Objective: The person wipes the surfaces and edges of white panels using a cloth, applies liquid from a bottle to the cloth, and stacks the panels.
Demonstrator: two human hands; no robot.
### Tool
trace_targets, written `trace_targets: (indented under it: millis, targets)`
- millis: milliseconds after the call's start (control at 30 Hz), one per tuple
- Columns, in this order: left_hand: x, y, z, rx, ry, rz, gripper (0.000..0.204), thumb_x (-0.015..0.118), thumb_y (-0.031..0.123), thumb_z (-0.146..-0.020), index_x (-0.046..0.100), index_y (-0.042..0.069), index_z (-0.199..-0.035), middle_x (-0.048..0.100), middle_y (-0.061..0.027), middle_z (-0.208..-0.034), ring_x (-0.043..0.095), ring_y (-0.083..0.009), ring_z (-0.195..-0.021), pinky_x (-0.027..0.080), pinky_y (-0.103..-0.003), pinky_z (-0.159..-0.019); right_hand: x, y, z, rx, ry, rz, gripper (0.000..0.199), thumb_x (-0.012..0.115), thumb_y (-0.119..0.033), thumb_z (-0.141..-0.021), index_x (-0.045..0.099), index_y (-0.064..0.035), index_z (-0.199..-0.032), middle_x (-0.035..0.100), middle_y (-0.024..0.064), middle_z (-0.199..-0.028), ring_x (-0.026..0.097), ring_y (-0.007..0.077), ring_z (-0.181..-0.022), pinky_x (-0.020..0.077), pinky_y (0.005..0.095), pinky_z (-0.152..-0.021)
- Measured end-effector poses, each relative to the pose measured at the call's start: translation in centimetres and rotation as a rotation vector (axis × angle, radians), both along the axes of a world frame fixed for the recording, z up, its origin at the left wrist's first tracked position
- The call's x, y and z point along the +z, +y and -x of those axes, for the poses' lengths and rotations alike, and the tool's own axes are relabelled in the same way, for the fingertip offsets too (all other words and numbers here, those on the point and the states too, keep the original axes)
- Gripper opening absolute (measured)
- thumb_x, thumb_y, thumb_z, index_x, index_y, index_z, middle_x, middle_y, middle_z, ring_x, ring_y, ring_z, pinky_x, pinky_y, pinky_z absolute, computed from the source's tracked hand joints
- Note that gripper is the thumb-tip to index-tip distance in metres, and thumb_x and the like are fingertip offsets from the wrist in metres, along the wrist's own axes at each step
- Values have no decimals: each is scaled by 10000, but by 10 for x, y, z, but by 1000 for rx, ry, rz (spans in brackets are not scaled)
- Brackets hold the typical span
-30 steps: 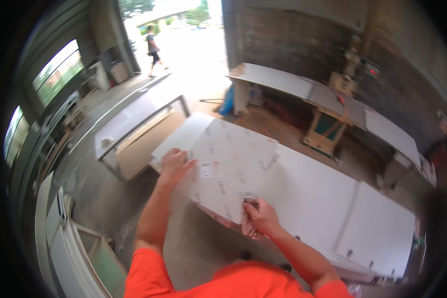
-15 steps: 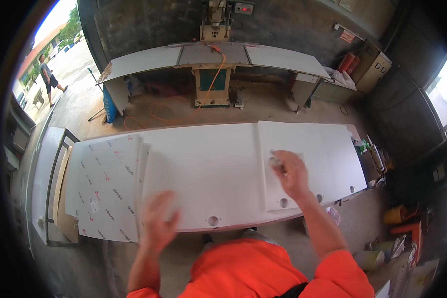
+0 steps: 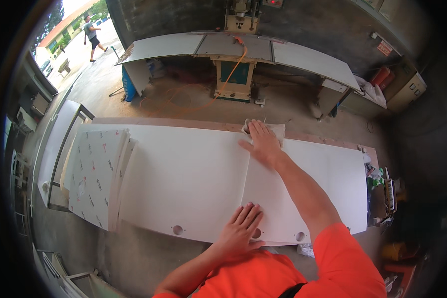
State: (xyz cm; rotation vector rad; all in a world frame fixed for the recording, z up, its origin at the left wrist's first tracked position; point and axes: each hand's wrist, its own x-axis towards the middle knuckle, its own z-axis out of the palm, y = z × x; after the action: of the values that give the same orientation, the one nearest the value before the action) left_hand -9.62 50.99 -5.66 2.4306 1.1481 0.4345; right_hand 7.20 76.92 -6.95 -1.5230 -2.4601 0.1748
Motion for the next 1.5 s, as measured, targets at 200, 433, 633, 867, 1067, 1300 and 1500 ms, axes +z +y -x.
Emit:
trace_targets:
  millis: [200, 433, 633, 867, 1067, 1300, 1500]
  targets:
    - [-6, -2, -3, 70, 24, 10, 907, 755, 595, -872, 497, 32, -1535, 397, -168, -1669, 337, -374, -1568, 272, -515, -1279, 21, -62, 19, 139, -208, 126, 1057, 525, -751, -968, 340, 80, -1595, 295, 234, -1707, 218, 369, -1607, 163, 481, -1315]
    - [-6, 3, -10, 79, 27, -6, 848, 793, 566, -842, 583, 18, -1454, 459, -182, -1625, 378, -378, -1546, 294, -524, -1267, 4, -22, -21, -31, 40, 160, 1070, 556, -723, -959, 297, 80, -1615, 264, 240, -1718, 174, 373, -1621, 125, 480, -1325]
    - [-1, 3, -11, 67, -29, -10, 818, 819, 536, -826, 607, 17, -1422, 490, -203, -1593, 422, -393, -1515, 321, -544, -1250, -12, -44, -180, -569, -5, 153, 1055, 528, -725, -969, 280, 60, -1630, 248, 225, -1728, 148, 363, -1631, 82, 452, -1333]
    - [-12, 6, -10, 58, -60, -41, 842, 823, 578, -819, 622, 12, -1409, 493, -220, -1588, 421, -415, -1508, 314, -567, -1240, 9, -81, -31, -263, -24, 125, 1020, 567, -712, -965, 354, 61, -1596, 316, 268, -1683, 259, 384, -1589, 185, 489, -1301]
    - [-16, 4, -7, 64, -51, -49, 830, 824, 576, -818, 626, 23, -1404, 481, -215, -1600, 416, -414, -1513, 313, -572, -1239, 17, -39, -127, -526, 55, 162, 554, 526, -464, -1047, 605, -23, -1374, 572, 206, -1464, 483, 378, -1413, 341, 523, -1191]
    - [-12, 5, -9, 47, -47, -12, 816, 824, 561, -820, 628, 23, -1401, 495, -194, -1590, 421, -414, -1508, 316, -573, -1236, -15, -16, -55, -364, -52, 52, 878, 499, -632, -1018, 410, 36, -1582, 345, 210, -1696, 257, 392, -1589, 118, 509, -1317]
    - [-15, 2, -7, 65, -27, -49, 838, 828, 572, -805, 629, 10, -1394, 489, -206, -1592, 421, -418, -1507, 317, -578, -1234, -1, -7, -153, -566, -42, 256, 881, 443, -693, -1025, 443, -12, -1583, 329, 192, -1711, 201, 337, -1623, 120, 457, -1327]
